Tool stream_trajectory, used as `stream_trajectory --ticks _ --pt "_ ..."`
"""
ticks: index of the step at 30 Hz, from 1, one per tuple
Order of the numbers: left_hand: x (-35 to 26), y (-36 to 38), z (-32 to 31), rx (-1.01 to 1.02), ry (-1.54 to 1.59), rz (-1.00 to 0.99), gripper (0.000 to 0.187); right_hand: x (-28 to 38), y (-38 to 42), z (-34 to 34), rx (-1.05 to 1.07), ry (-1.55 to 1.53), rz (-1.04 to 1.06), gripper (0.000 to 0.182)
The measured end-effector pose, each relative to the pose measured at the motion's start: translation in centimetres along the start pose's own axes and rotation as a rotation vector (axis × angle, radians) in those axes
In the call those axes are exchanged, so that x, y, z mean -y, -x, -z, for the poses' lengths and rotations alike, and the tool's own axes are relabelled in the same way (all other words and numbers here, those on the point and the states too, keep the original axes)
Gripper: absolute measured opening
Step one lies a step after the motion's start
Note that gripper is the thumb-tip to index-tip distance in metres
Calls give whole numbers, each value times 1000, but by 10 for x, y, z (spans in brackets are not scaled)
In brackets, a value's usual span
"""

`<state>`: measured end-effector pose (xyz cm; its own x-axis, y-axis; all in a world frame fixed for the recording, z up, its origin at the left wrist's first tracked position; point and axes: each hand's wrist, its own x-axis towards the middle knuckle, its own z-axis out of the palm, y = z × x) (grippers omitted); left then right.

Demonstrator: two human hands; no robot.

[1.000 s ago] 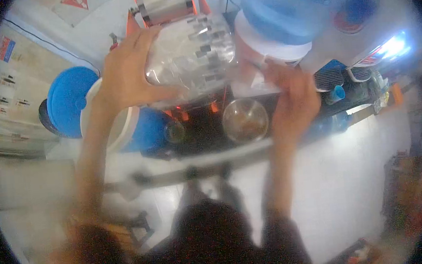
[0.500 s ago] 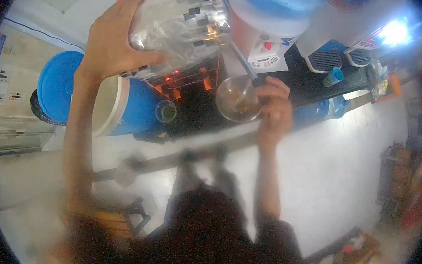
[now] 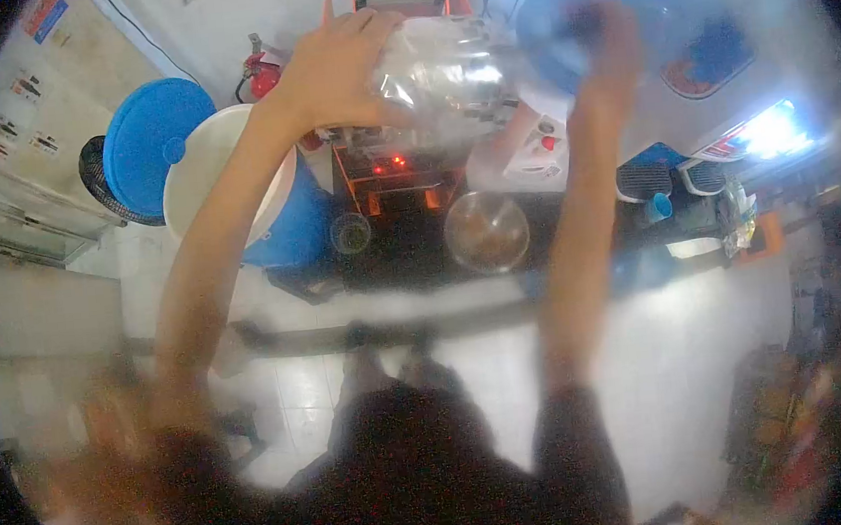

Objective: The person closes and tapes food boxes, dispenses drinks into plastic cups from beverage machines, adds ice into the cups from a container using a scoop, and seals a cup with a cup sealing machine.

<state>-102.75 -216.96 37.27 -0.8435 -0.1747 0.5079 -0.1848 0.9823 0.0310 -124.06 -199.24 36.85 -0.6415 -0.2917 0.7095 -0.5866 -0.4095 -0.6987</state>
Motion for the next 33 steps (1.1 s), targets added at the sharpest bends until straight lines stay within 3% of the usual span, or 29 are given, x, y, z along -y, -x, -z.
stream_trajectory --ticks 1,3,4,5,7,8,9,10,13,14,16,17,21,25,29,30,32,33 --pt "0 1 2 14 30 5 99 -18 -43 -11 92 32 -11 27" --pt "-4 1 11 67 31 42 100 -77 -134 -41 176 -76 -259 35" --pt "-4 0 14 121 39 76 100 -73 -145 -72 11 -97 -314 41" --pt "-4 0 13 117 31 85 100 -73 -146 -74 20 -105 -311 41" --pt "1 2 5 38 39 34 96 -79 -144 -65 190 -185 -393 43" --pt "3 2 1 33 34 52 96 -77 -126 -49 229 -178 -297 44" --pt "4 2 -3 12 39 27 94 -39 -81 -41 271 -183 -258 49" --pt "7 2 -6 -10 42 4 92 -47 -39 -12 248 -299 -154 46" --pt "3 2 0 19 80 53 90 -72 151 9 -350 59 -336 29" --pt "1 1 3 39 80 62 91 -90 215 9 -389 -47 -596 28" --pt "5 1 2 20 60 50 91 -120 304 -20 -262 -635 -1247 27" --pt "3 1 -1 7 56 22 91 -137 322 -39 -278 -819 -1373 27" --pt "-3 1 10 76 73 56 95 -186 331 -75 -323 -1100 -1391 26" --pt "-2 2 7 26 99 21 100 -170 349 -65 -317 -1224 -1361 28" --pt "-10 30 17 -307 38 -27 97 -119 390 -24 -401 -1144 -1430 28" --pt "-15 46 23 -420 8 -29 94 -132 425 -7 -223 -1028 -1337 28" --pt "-24 97 9 -687 201 178 78 -120 447 15 -59 -909 -1248 29" --pt "-36 131 -2 -759 413 455 51 -98 437 22 -156 -1051 -1340 29"
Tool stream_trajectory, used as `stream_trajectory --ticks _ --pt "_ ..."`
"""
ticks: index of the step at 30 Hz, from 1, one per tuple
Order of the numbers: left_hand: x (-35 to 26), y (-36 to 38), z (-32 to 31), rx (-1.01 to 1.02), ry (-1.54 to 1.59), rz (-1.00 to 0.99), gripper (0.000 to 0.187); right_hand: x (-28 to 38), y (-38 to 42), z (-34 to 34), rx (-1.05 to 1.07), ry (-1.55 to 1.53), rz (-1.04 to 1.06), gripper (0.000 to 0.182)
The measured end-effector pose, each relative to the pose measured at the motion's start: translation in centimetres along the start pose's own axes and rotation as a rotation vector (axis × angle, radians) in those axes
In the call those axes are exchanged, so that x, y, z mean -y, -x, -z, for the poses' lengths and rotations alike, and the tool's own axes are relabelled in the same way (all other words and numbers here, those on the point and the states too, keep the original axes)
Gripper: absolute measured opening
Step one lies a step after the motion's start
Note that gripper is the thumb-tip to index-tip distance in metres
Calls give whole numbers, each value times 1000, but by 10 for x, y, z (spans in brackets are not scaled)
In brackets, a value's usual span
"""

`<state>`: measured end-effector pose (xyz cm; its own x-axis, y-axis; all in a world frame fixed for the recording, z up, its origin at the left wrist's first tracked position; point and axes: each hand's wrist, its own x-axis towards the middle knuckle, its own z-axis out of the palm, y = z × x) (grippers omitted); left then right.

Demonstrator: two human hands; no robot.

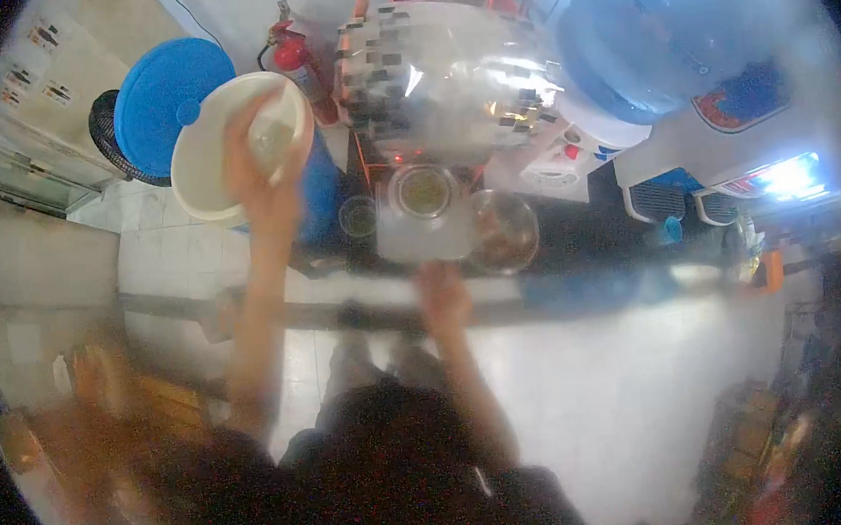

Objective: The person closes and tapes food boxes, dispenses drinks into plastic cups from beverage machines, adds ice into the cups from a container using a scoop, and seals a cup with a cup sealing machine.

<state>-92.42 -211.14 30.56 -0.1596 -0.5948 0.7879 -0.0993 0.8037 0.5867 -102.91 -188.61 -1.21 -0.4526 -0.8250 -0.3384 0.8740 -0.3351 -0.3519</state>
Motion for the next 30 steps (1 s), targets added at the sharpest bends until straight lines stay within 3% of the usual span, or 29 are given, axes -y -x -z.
stream_trajectory --ticks 1,2,4,6,8,9,11,13,14,16,17,19,21,24,27,30 --pt "24 41 12 -139 55 139 27 6 12 -8 -26 -170 -74 29" --pt "33 83 19 -244 120 476 22 3 17 0 -38 -171 -71 29" --pt "95 205 39 -140 310 826 26 -6 21 15 -1 100 38 27" --pt "91 273 30 -68 373 1164 30 -7 23 17 31 370 126 29" --pt "96 328 13 155 470 1343 35 -6 29 7 75 725 223 34" --pt "133 384 -8 177 663 1346 34 -3 34 -1 98 906 271 36" --pt "153 406 -41 190 873 1337 34 15 45 -30 125 1103 323 39" --pt "152 385 -73 177 1041 1344 35 48 60 -73 -175 915 -357 42" --pt "149 372 -86 161 1102 1370 35 58 56 -73 -178 926 -357 42" --pt "147 354 -103 128 1212 1416 35 74 49 -75 -66 1035 -27 44" --pt "147 346 -109 107 1258 1430 36 78 38 -78 -71 1039 -31 44" --pt "147 333 -117 67 1342 1449 36 89 -6 -102 25 1798 558 54" --pt "149 329 -119 8 1414 1466 37 92 -32 -152 143 2037 675 77" --pt "156 327 -111 -80 1524 1507 37 80 -58 -162 189 2147 667 92" --pt "160 330 -100 -148 1606 1590 38 74 -65 -154 68 2306 620 91" --pt "151 318 -92 -88 1510 1598 38 93 -45 -164 68 2207 676 84"
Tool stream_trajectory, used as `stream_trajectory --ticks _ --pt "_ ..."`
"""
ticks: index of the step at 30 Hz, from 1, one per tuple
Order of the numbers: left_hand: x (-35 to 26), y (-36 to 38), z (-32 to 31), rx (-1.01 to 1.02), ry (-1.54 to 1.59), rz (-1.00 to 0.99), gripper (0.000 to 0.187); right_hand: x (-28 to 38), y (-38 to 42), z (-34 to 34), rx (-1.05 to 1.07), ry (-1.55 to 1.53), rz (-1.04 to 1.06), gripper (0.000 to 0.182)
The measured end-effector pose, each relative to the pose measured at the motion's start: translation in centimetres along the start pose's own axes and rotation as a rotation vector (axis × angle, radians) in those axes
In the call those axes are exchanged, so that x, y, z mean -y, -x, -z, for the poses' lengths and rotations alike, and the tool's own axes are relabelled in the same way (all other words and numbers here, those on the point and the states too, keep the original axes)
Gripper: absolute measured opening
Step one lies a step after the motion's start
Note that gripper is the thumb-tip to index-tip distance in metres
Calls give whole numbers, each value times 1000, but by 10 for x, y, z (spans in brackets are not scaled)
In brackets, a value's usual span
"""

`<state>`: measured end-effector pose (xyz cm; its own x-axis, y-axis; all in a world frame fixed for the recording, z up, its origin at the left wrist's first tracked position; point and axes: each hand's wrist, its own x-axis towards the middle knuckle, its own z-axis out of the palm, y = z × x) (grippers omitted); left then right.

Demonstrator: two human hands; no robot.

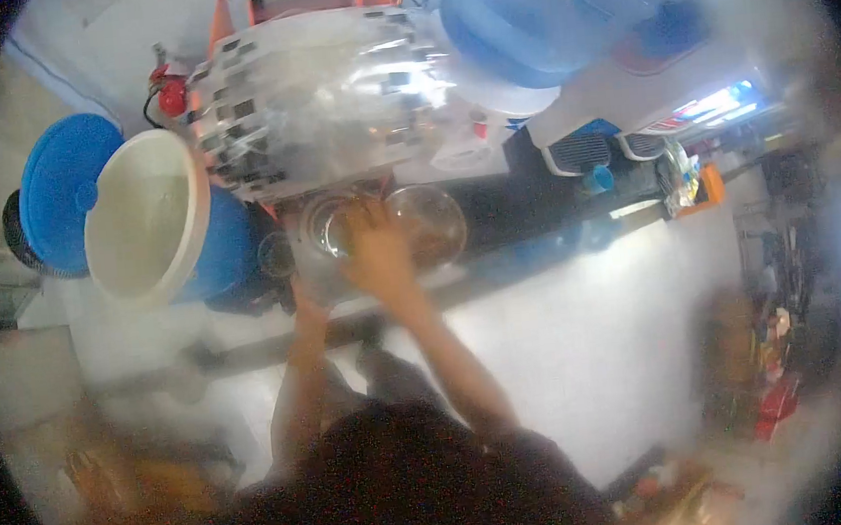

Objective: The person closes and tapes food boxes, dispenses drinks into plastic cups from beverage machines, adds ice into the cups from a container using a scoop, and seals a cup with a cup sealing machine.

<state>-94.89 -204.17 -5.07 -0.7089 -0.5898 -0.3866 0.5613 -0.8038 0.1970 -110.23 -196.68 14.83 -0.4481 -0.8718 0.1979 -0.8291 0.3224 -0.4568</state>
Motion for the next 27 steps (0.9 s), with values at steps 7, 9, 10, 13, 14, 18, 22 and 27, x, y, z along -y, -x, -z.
stream_trajectory --ticks 7,9,10,13,14,18,22,27 --pt "-37 62 78 -444 -608 -103 43 -71 25 133 -103 53 -212 75" --pt "-47 76 76 -523 -821 -360 50 -142 17 122 -118 302 -246 76" --pt "-47 71 69 -547 -1046 -560 59 -185 15 106 -105 378 -296 76" --pt "-57 43 27 -495 -1446 -824 82 -288 3 40 -63 570 -236 57" --pt "-58 26 26 -429 -1563 -1000 90 -337 2 7 78 657 -346 53" --pt "-66 -5 18 -464 -1487 -920 89 -351 4 -15 98 502 -302 46" --pt "-75 -6 24 -216 -1447 -1043 75 -420 31 -3 -196 462 80 49" --pt "-81 72 -16 -425 -1379 -858 77 -115 25 126 601 -352 -331 27"
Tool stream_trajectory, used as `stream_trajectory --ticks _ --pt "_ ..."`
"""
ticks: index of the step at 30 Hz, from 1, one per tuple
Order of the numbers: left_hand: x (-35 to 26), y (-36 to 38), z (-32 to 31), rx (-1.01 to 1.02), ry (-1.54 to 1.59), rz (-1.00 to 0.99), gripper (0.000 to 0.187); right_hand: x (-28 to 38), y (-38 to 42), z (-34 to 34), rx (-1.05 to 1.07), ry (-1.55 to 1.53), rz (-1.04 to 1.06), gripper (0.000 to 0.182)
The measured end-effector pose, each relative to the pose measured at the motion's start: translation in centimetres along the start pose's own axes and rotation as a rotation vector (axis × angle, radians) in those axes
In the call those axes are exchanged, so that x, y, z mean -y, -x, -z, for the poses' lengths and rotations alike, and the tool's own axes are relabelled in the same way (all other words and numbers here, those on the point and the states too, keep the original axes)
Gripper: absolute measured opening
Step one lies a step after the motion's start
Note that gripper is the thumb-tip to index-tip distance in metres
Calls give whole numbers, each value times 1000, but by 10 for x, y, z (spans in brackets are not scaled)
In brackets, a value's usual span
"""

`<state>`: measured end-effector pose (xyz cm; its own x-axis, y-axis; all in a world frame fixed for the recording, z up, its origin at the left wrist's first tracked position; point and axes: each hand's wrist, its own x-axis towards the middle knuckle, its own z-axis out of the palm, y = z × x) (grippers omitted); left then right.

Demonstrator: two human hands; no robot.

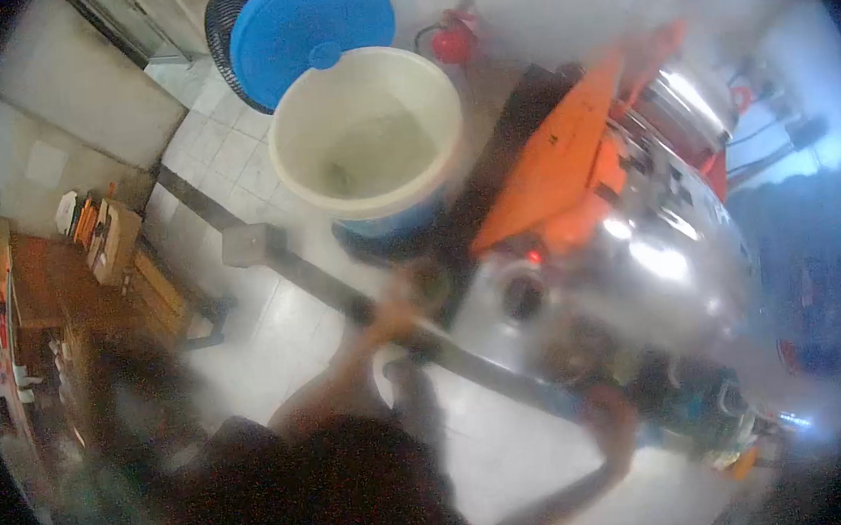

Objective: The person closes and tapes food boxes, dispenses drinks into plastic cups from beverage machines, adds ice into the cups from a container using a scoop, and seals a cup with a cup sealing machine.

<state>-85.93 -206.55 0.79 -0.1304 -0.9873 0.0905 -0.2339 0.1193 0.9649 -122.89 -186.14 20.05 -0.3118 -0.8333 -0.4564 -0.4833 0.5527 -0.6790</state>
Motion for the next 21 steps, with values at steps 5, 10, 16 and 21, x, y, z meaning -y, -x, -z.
stream_trajectory --ticks 5,10,16,21 --pt "23 67 95 -36 -187 205 78 247 -67 -130 192 123 751 25" --pt "-24 84 205 -265 -241 208 74 342 -298 -303 445 391 778 41" --pt "14 68 291 -514 -247 351 82 282 -426 -476 731 692 403 51" --pt "43 28 339 -603 -98 415 82 348 -368 -445 479 589 462 48"
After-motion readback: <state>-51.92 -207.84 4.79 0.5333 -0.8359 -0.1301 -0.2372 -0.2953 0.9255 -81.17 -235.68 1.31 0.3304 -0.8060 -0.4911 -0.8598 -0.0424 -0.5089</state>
